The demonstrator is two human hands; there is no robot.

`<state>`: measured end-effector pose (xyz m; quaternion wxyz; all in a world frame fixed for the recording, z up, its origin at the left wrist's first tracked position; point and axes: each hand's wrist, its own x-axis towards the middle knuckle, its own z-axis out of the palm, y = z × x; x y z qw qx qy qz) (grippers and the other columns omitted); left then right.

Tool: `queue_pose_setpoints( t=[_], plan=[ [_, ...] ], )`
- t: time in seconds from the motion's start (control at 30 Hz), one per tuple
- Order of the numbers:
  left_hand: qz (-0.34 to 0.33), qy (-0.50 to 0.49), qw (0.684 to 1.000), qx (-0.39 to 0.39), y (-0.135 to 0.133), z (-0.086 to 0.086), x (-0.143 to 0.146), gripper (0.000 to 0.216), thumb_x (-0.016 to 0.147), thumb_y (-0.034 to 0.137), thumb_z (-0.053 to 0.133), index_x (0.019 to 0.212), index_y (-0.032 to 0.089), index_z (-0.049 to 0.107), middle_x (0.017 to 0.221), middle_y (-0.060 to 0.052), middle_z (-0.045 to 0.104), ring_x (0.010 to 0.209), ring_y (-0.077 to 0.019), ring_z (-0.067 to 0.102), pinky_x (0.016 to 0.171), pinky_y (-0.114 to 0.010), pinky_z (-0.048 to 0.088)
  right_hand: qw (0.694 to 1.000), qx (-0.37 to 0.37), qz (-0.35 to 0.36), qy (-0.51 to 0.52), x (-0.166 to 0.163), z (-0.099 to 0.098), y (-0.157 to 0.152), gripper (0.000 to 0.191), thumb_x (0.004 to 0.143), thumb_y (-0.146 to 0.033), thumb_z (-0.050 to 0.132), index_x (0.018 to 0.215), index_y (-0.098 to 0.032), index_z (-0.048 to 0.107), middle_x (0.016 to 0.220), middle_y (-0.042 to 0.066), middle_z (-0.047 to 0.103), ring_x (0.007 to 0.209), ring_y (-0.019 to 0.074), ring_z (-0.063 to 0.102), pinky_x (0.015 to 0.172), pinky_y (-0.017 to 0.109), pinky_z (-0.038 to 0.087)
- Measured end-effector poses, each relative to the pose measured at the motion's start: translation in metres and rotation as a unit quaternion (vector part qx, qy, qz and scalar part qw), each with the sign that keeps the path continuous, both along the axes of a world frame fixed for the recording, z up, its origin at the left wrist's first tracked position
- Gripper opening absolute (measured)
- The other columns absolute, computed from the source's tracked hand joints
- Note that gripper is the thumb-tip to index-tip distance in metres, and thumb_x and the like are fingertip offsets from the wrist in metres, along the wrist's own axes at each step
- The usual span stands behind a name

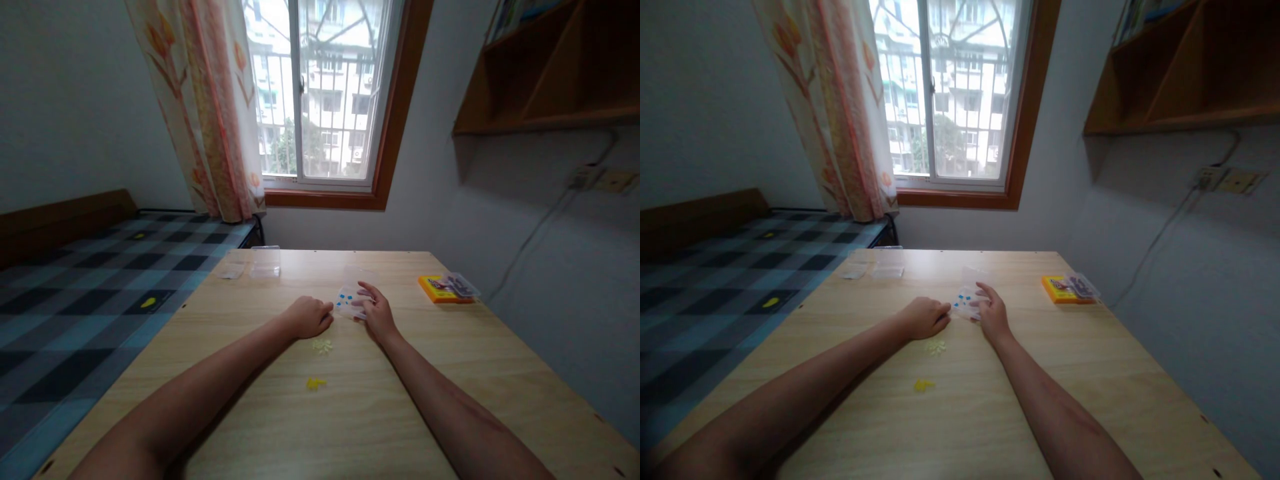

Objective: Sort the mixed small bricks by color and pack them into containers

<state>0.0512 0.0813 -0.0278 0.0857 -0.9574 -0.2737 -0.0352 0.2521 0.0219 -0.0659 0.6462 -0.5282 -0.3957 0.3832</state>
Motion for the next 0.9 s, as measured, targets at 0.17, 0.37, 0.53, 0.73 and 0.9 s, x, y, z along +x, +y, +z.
queue_pose_setpoints(
  t=[0.17,0.37,0.53,0.73,0.9],
  plan=[
    [-0.038,0.01,0.999,0.011,0.007,0.0,0.006,0.03,0.096,0.034,0.04,0.087,0.018,0.065,0.074,-0.01,0.071,0.063,-0.0234,0.066,0.063,-0.032,0.046,1.0,-0.002,0.0,0.002,0.001,-0.002,0.002,0.063,0.063,-0.022,0.047,0.124,-0.023,0.061,0.12,0.009,0.056,0.083,0.0192,0.069,0.045,0.021,0.055],
    [-0.048,-0.014,0.999,0.005,0.01,-0.001,0.003,0.024,0.092,0.031,0.045,0.083,0.019,0.065,0.074,-0.007,0.071,0.064,-0.0215,0.066,0.062,-0.03,0.044,1.0,0.001,-0.001,-0.006,0.002,-0.003,0.003,0.063,0.063,-0.02,0.047,0.124,-0.023,0.062,0.118,0.009,0.057,0.082,0.0185,0.069,0.044,0.02,0.055],
    [-0.031,-0.04,0.999,-0.008,0.011,-0.003,0.0,0.017,0.086,0.028,0.05,0.079,0.021,0.064,0.072,-0.006,0.07,0.065,-0.0219,0.065,0.059,-0.029,0.04,1.0,0.001,0.002,-0.002,0.003,-0.004,0.003,0.062,0.064,-0.021,0.048,0.125,-0.024,0.062,0.12,0.009,0.056,0.084,0.0207,0.07,0.044,0.023,0.056],
    [0.001,-0.078,0.996,-0.043,0.016,-0.008,-0.002,0.008,0.077,0.023,0.055,0.074,0.022,0.062,0.067,-0.003,0.066,0.066,-0.0209,0.062,0.059,-0.028,0.036,1.0,0.001,0.008,0.0,0.003,-0.004,0.003,0.062,0.065,-0.022,0.049,0.125,-0.023,0.062,0.119,0.009,0.057,0.082,0.0196,0.07,0.045,0.023,0.056],
    [0.011,-0.084,0.995,-0.055,0.015,-0.007,-0.001,0.006,0.074,0.019,0.054,0.072,0.021,0.059,0.065,-0.002,0.064,0.065,-0.0201,0.06,0.06,-0.028,0.035,1.0,-0.004,0.003,-0.001,0.002,-0.003,0.003,0.061,0.064,-0.022,0.049,0.123,-0.023,0.062,0.119,0.009,0.057,0.082,0.0194,0.07,0.044,0.022,0.056]
  ],
)
